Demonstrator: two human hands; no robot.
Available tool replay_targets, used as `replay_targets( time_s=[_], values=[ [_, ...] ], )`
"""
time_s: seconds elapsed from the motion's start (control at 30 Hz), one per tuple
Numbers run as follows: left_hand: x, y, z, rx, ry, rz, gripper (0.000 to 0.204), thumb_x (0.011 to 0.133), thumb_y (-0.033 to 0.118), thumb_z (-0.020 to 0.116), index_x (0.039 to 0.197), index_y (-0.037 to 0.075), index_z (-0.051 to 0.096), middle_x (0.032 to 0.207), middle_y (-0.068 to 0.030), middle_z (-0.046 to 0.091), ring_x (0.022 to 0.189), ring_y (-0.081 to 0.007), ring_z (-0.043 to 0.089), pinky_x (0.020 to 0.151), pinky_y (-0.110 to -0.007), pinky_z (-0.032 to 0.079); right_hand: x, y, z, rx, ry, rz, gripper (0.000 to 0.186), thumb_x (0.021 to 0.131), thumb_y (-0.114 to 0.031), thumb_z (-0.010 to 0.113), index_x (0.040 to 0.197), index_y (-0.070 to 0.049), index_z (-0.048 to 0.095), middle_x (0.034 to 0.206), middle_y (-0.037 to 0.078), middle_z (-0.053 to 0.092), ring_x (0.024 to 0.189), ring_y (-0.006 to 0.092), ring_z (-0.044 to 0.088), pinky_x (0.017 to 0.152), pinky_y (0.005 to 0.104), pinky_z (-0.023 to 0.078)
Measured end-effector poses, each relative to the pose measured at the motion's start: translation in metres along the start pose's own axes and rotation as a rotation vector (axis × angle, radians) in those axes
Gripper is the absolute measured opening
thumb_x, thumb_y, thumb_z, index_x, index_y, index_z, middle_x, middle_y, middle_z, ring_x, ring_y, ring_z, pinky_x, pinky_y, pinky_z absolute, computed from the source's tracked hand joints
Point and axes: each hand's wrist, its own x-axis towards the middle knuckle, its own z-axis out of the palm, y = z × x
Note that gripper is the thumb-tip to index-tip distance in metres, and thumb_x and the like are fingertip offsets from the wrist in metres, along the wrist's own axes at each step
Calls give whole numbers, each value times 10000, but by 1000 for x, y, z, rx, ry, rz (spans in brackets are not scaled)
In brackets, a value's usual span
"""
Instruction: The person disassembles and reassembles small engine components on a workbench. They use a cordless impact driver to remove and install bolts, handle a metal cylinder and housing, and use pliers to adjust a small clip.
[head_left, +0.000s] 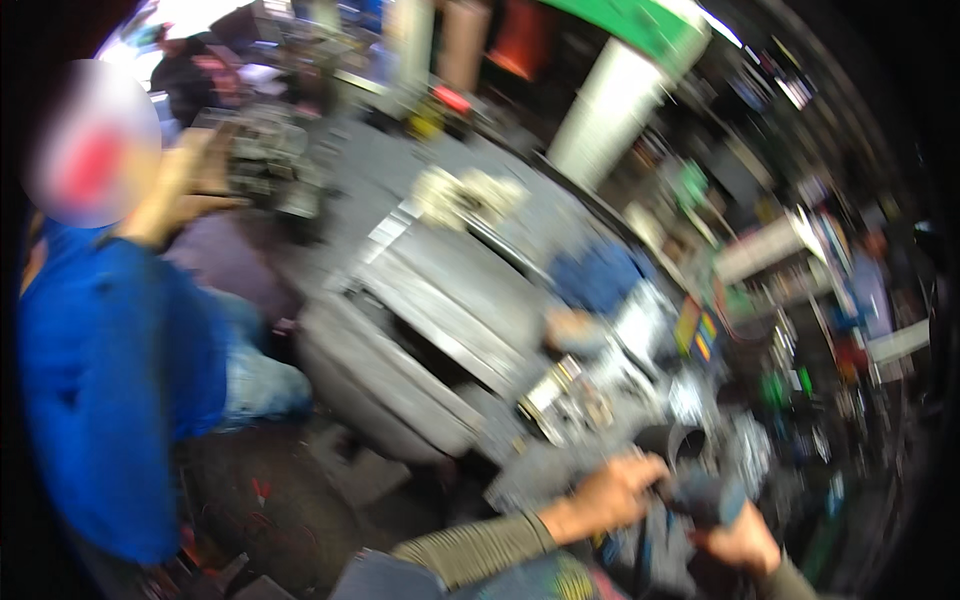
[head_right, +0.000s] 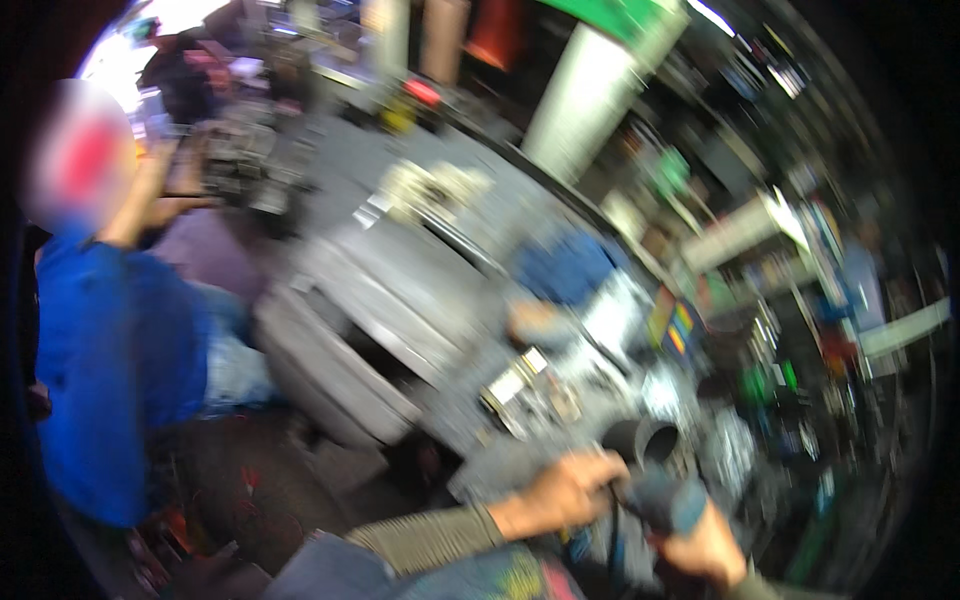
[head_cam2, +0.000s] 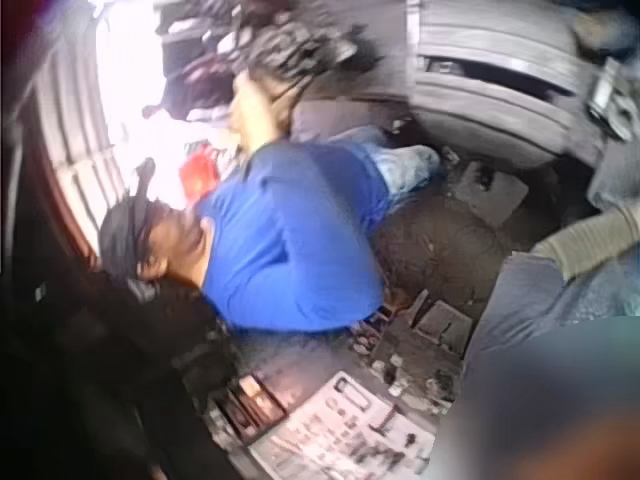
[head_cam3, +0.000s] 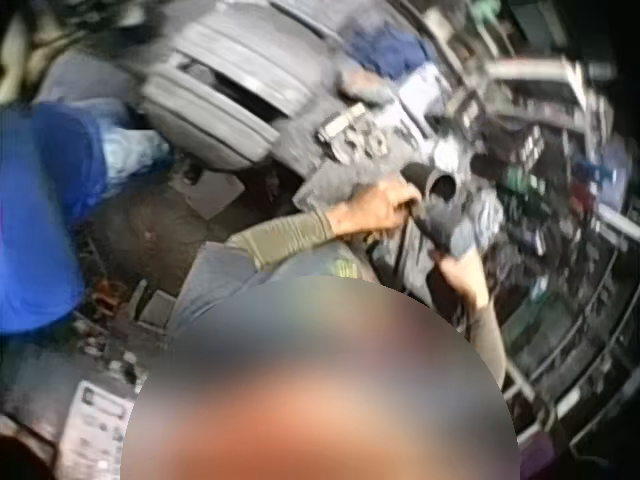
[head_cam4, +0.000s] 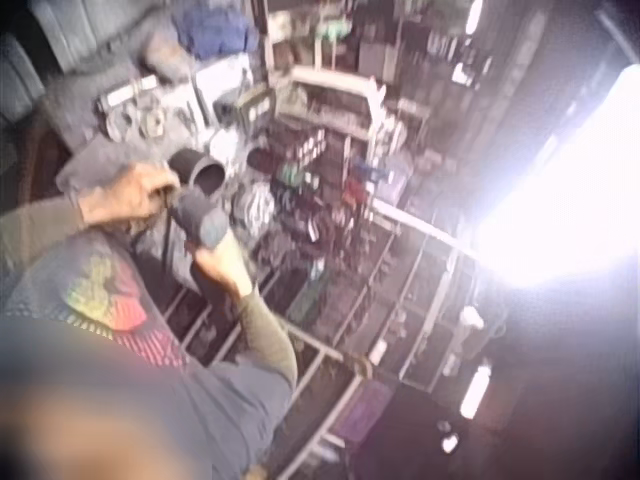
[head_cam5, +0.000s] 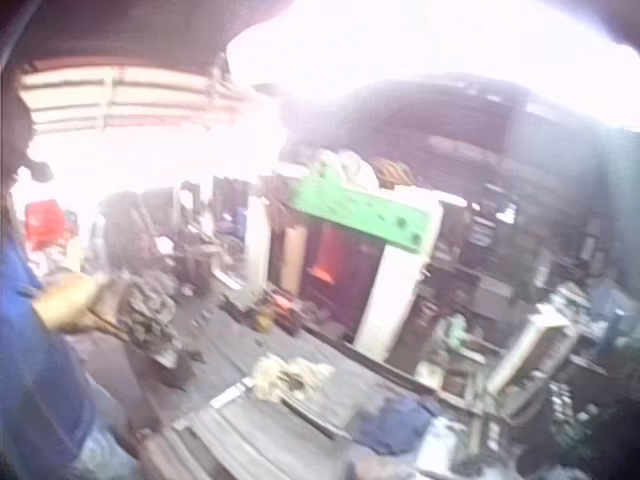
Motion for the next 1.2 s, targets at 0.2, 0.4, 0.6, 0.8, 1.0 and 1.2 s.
replay_targets(
  time_s=[0.2,0.4,0.6,0.8,1.0,1.2],
  values=[
    [6,3,6,69,12,-16,399,740,14,798,1116,54,670,1045,-145,723,975,-353,713,873,-424,576,-15,8,5,59,119,204,547,725,-120,805,1251,-97,658,1168,185,716,1054,433,678,915,465,558],
    [9,5,-5,73,-11,-25,398,748,0,780,1121,72,661,1016,-138,719,942,-356,709,841,-431,574,-7,8,2,199,79,219,583,729,-88,791,1294,-84,647,1247,186,689,1136,410,649,972,462,527],
    [11,6,-4,53,-56,-78,449,740,25,801,1166,58,664,1063,-146,727,1022,-362,708,921,-427,563,-13,22,14,53,85,146,619,714,-132,800,1308,-82,631,1254,180,678,1132,398,652,979,457,533],
    [9,12,-21,435,11,-109,1054,611,195,965,1506,43,428,1400,-189,595,1288,-388,601,1083,-447,485,-18,34,20,18,113,65,494,713,-167,793,1179,-62,667,1138,169,701,1052,388,672,908,469,548],
    [-2,-9,-14,-216,-76,-501,1092,607,186,982,1518,15,404,1311,-204,651,1240,-314,642,1075,-425,505,-3,19,-1,-165,-49,101,440,676,-227,824,1063,-65,688,942,164,704,881,411,679,791,481,550],
    [-8,-21,-8,-224,-5,-444,998,614,154,930,1482,14,457,1223,-199,685,1136,-324,694,1010,-427,544,4,4,-21,-65,-88,239,469,680,-257,821,1097,-75,707,1000,163,726,893,387,702,784,480,553]
  ],
)
